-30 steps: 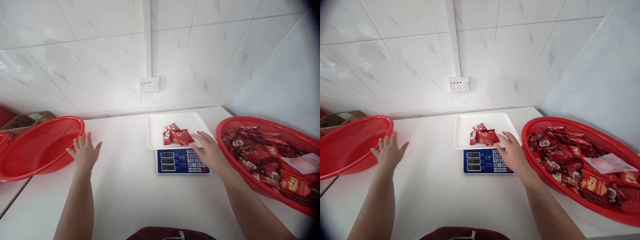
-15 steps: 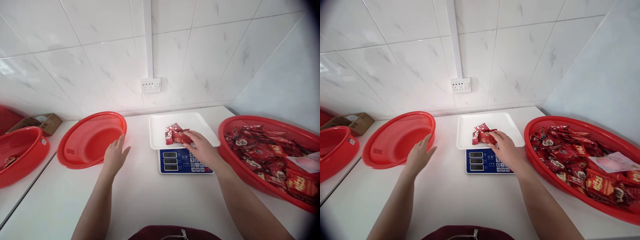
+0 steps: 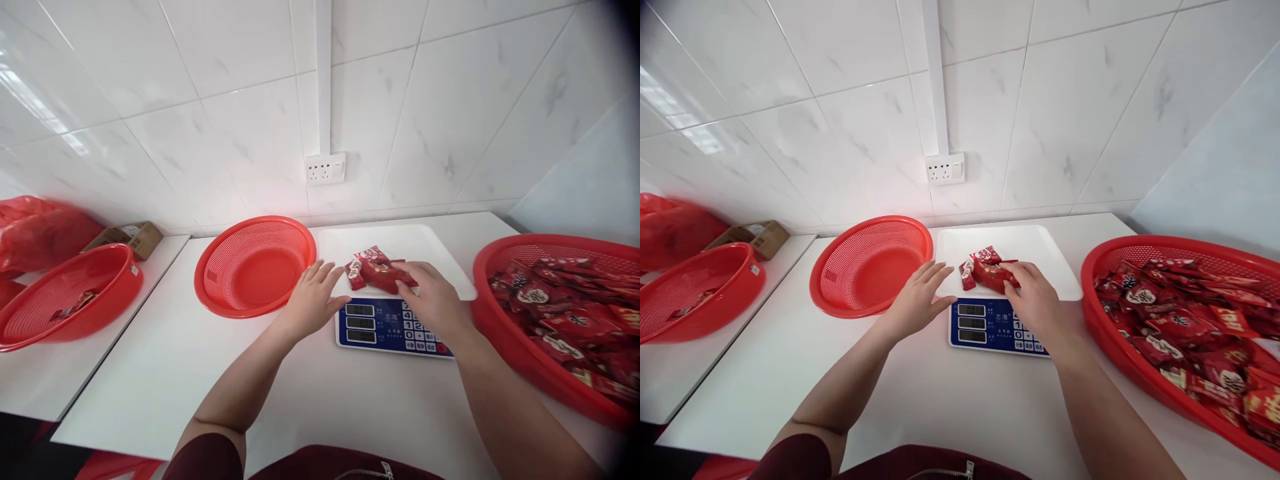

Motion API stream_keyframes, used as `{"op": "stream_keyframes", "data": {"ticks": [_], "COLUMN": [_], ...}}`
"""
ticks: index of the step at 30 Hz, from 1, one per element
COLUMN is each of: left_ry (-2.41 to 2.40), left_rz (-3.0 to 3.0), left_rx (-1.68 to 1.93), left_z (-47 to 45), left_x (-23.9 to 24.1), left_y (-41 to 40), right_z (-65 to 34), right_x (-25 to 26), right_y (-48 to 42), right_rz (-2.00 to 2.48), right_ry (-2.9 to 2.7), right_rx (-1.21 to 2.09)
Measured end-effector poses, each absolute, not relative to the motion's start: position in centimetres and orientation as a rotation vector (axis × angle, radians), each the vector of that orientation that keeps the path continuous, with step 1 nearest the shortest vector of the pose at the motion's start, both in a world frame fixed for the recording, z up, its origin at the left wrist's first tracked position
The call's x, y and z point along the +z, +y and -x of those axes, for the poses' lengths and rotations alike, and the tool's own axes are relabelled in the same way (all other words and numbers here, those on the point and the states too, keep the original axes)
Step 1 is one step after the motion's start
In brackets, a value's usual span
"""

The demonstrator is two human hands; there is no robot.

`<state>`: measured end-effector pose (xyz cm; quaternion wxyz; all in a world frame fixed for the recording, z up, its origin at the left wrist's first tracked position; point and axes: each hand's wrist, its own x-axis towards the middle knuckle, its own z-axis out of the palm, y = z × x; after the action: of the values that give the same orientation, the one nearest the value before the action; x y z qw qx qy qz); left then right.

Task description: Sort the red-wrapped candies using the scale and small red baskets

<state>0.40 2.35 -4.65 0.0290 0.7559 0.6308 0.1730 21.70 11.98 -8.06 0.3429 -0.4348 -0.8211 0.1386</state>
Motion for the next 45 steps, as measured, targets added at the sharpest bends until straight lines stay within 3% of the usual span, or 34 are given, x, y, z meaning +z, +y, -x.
{"op": "stream_keyframes", "data": {"ticks": [11, 21, 31, 35, 38, 42, 45], "left_ry": [1.962, 1.943, 1.823, 1.9, 2.267, 2.597, 2.415], "left_rz": [-2.346, -2.378, -2.373, -2.294, -2.138, -1.999, -2.075], "left_rx": [0.296, 0.385, 0.521, 0.77, 0.916, 0.682, 0.606], "left_z": [-3.3, -2.6, -2.8, -0.9, 2.2, 5.5, 4.6], "left_x": [-5.8, -5.4, -6.0, -3.9, -1.6, -0.2, -0.9], "left_y": [8.4, 7.2, 7.4, 6.3, 4.7, 3.7, 4.8], "right_z": [-23.4, -20.5, -19.9, -21.3, -23.2, -24.7, -24.3], "right_x": [-8.3, -9.2, -8.1, -8.1, -8.2, -8.7, -8.7], "right_y": [11.5, 13.2, 10.4, 10.2, 11.1, 12.6, 13.1], "right_rz": [1.133, 1.052, 0.643, 0.756, 0.967, 1.251, 1.346], "right_ry": [-2.01, -2.244, -2.244, -2.151, -2.041, -2.005, -2.104], "right_rx": [0.339, 0.319, 0.435, 0.403, 0.374, 0.367, 0.38]}}
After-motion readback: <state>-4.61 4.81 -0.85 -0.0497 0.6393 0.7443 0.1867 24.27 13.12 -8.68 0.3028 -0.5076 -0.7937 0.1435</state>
